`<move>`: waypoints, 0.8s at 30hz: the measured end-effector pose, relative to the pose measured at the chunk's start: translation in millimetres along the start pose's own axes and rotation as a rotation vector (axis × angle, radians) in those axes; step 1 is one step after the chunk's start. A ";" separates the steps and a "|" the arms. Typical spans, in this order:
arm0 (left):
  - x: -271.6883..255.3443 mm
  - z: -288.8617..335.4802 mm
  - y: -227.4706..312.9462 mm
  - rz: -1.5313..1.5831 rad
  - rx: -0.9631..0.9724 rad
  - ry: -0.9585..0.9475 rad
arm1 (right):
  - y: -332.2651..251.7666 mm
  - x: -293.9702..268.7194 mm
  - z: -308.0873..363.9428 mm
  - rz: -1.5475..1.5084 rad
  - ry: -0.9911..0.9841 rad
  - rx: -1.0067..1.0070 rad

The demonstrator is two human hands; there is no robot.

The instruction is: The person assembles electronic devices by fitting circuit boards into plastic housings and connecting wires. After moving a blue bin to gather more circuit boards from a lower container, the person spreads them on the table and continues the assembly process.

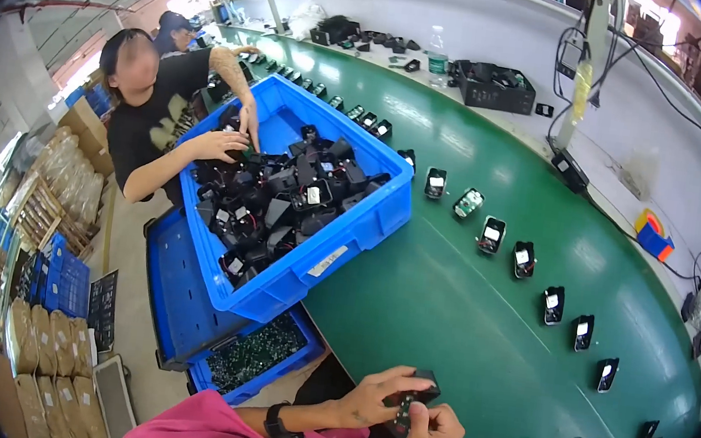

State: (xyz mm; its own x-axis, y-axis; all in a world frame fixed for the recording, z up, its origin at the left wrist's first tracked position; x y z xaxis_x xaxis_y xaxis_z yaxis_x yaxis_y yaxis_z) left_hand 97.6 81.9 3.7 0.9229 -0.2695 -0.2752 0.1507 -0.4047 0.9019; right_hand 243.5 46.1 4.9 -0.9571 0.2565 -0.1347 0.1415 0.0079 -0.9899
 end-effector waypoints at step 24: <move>-9.9 4.8 13.2 0.468 -0.317 -0.112 | -43.0 8.8 2.7 0.372 -0.051 -0.238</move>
State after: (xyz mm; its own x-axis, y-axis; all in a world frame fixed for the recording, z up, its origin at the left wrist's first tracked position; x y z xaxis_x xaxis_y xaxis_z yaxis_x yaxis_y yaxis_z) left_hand 88.7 75.1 16.8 0.8765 -0.4544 0.1589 -0.1495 0.0567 0.9871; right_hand 228.3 45.4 46.2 -0.8407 0.2360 -0.4874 0.5268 0.1480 -0.8370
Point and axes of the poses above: each hand's wrist, its own z-axis away from the middle knuckle, its own x-axis out of the palm, y = z × x, the point moved 6 cm from there along -z, towards the middle knuckle, and after that the axes turned 5 degrees about -z, right-handed, at the moved point
